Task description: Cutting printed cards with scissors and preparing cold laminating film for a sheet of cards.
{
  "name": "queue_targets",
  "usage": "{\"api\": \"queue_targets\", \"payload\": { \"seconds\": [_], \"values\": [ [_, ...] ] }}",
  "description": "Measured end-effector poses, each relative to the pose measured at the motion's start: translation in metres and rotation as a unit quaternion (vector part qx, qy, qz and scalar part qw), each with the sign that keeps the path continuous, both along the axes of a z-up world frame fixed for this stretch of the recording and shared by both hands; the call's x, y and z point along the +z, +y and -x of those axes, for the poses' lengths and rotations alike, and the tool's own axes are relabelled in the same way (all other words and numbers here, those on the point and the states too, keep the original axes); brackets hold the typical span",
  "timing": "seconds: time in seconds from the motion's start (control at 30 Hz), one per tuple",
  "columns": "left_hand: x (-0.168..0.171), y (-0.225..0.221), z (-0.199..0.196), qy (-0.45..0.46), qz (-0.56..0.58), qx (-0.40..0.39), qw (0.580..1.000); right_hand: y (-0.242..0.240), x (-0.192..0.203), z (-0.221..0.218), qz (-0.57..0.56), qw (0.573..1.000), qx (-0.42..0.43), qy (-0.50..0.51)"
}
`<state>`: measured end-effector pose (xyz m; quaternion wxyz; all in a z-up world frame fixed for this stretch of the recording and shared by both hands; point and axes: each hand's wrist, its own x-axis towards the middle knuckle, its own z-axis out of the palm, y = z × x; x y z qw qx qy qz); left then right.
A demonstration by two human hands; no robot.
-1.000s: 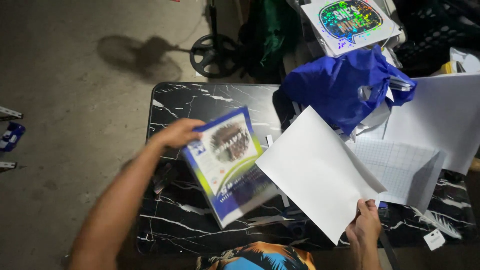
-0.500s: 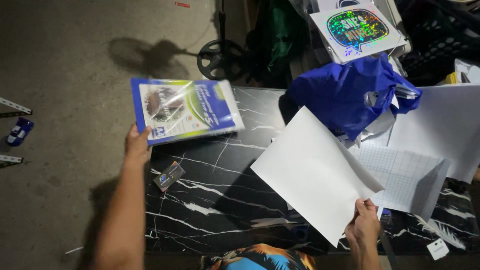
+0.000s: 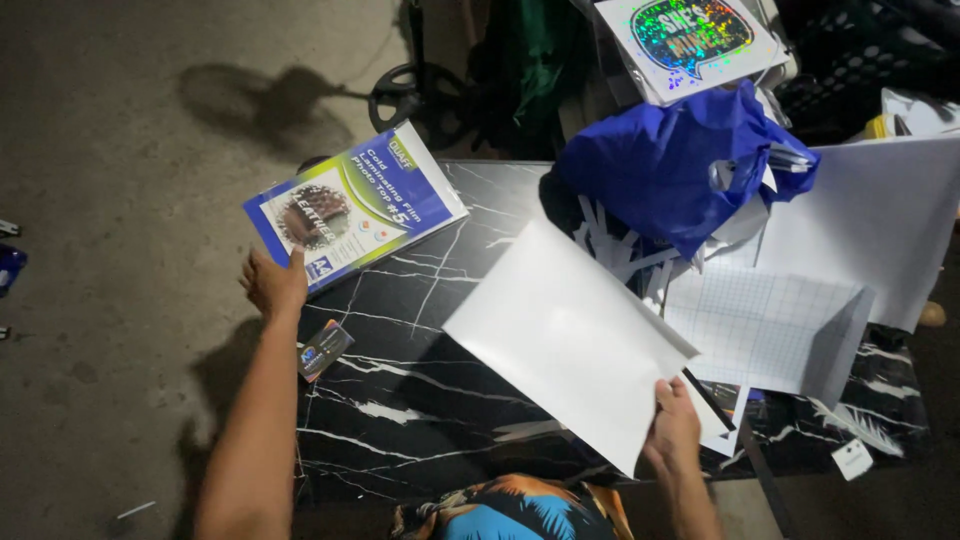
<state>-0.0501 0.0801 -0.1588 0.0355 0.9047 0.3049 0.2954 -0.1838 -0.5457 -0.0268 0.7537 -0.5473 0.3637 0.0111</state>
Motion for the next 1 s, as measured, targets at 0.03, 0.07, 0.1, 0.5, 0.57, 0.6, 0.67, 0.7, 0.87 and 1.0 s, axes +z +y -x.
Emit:
{"api": "queue_targets", "payload": {
  "seconds": [0.03,0.07,0.1,0.5,0.57,0.6,0.67,0.7,0.87,1.0],
  "values": [
    [0.032,-0.027,0.009,0.001,0.002,-0.002,1.0,0.007,0.006,-0.001,0.002,1.0,-0.002,0.001],
    [0.065,-0.051,0.021,0.038,0.197,-0.085,0.976,0.016,0.012,-0.002,-0.004,1.0,0.0,0.017],
    [0.098,-0.076,0.032,0.072,0.385,-0.161,0.906,0.025,0.017,-0.003,-0.01,0.999,0.001,0.034],
    [0.136,-0.192,0.176,-0.154,0.729,-0.126,0.655,0.078,0.137,0.005,0.238,0.936,0.16,-0.202],
    [0.142,-0.189,0.19,-0.147,0.712,-0.104,0.678,0.082,0.19,0.019,0.247,0.93,0.186,-0.197],
    [0.146,-0.186,0.194,-0.141,0.693,-0.088,0.702,0.091,0.217,0.028,0.253,0.924,0.208,-0.196],
    [0.16,-0.19,0.197,-0.168,0.711,-0.115,0.673,0.1,0.272,0.041,0.268,0.911,0.25,-0.192],
    [0.168,-0.193,0.198,-0.196,0.728,-0.143,0.641,0.103,0.301,0.051,0.275,0.903,0.27,-0.19],
    [0.182,-0.198,0.194,-0.244,0.755,-0.147,0.591,0.134,0.368,0.035,0.31,0.856,0.363,-0.197],
    [0.17,-0.196,0.203,-0.249,0.757,-0.133,0.589,0.216,0.419,0.033,0.322,0.811,0.448,-0.193]
  ]
}}
